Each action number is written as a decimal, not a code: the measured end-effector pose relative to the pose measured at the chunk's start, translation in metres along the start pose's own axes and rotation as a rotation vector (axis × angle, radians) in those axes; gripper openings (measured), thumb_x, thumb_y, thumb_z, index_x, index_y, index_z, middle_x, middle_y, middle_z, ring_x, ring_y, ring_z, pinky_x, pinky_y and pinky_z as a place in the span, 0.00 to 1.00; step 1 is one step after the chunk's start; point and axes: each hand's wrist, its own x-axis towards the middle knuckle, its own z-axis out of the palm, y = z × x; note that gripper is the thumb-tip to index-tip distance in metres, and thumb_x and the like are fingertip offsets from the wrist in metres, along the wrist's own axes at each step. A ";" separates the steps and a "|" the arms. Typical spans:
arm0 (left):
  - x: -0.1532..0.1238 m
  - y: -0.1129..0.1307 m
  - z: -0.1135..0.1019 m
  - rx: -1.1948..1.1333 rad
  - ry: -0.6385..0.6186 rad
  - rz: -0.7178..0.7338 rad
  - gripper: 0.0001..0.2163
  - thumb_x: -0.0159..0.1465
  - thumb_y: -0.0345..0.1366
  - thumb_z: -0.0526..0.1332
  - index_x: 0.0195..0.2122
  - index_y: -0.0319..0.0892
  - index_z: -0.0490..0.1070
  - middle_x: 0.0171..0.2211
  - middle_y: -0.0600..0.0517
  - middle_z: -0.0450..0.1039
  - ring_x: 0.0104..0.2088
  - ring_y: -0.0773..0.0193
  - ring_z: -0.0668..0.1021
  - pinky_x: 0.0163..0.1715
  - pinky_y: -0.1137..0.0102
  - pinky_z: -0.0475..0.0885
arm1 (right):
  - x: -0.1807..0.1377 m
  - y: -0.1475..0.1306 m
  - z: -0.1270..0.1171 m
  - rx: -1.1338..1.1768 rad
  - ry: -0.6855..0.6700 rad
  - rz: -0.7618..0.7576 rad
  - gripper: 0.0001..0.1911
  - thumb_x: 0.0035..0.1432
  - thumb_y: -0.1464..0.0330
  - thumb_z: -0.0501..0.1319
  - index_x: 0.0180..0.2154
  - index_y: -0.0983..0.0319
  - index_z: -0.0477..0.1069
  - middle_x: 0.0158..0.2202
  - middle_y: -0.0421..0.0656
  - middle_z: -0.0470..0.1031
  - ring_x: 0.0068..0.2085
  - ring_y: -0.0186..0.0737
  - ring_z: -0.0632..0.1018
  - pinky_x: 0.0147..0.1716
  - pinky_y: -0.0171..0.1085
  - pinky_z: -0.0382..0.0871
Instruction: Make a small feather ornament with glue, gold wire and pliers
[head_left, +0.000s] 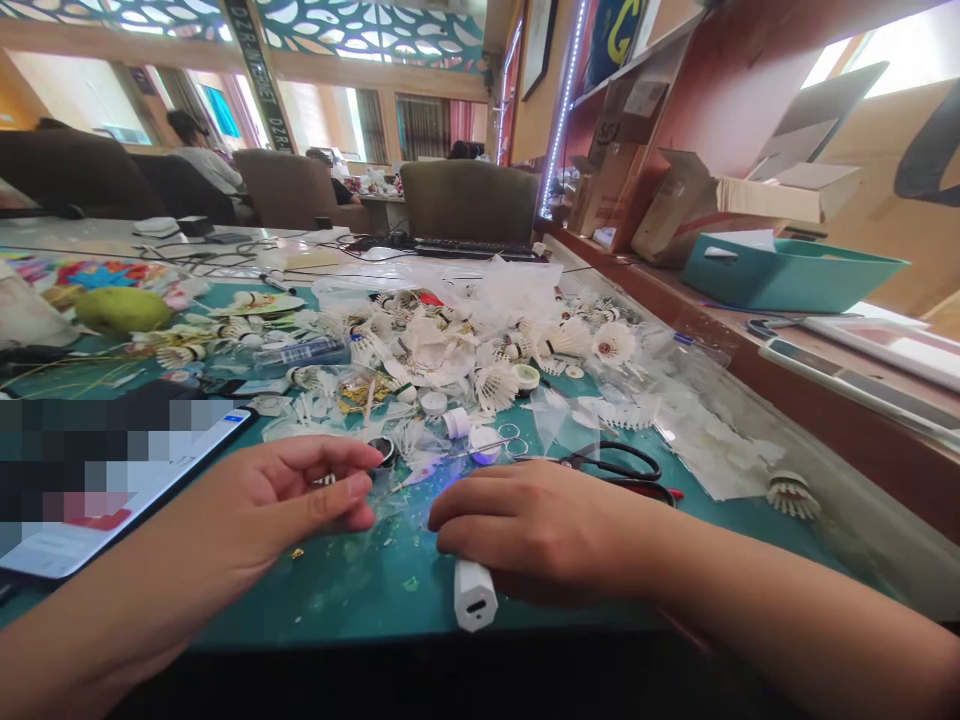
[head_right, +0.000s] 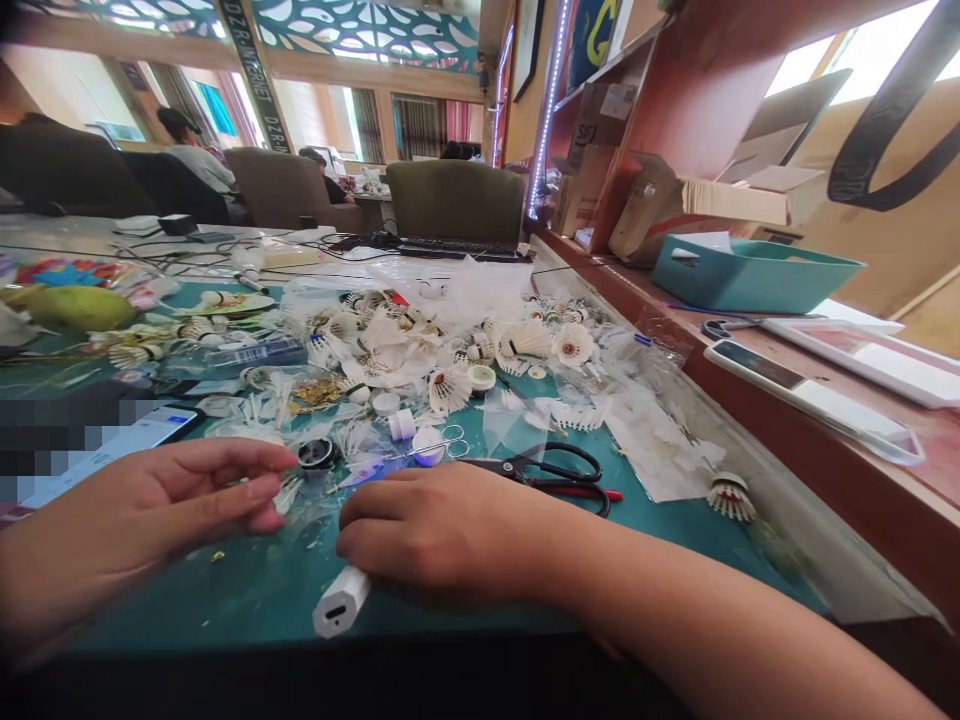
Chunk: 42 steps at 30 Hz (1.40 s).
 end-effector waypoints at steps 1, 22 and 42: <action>-0.001 0.002 0.000 0.016 0.010 0.018 0.13 0.61 0.48 0.76 0.43 0.49 0.84 0.38 0.55 0.88 0.37 0.56 0.89 0.40 0.67 0.81 | 0.000 0.001 0.001 0.002 0.006 0.000 0.20 0.84 0.69 0.48 0.49 0.68 0.77 0.51 0.52 0.83 0.47 0.44 0.80 0.44 0.40 0.76; -0.004 0.013 0.002 0.302 0.323 0.375 0.13 0.63 0.50 0.72 0.41 0.47 0.86 0.22 0.56 0.78 0.23 0.61 0.77 0.23 0.68 0.72 | -0.007 0.002 0.009 0.105 0.133 0.224 0.29 0.80 0.68 0.61 0.74 0.61 0.55 0.43 0.45 0.83 0.40 0.41 0.85 0.38 0.36 0.79; 0.020 -0.035 0.004 0.499 0.608 0.907 0.08 0.76 0.41 0.67 0.43 0.44 0.80 0.42 0.50 0.85 0.44 0.55 0.85 0.51 0.55 0.80 | -0.005 0.007 -0.003 0.013 0.394 0.212 0.29 0.73 0.79 0.59 0.71 0.57 0.66 0.46 0.46 0.80 0.48 0.43 0.85 0.47 0.42 0.85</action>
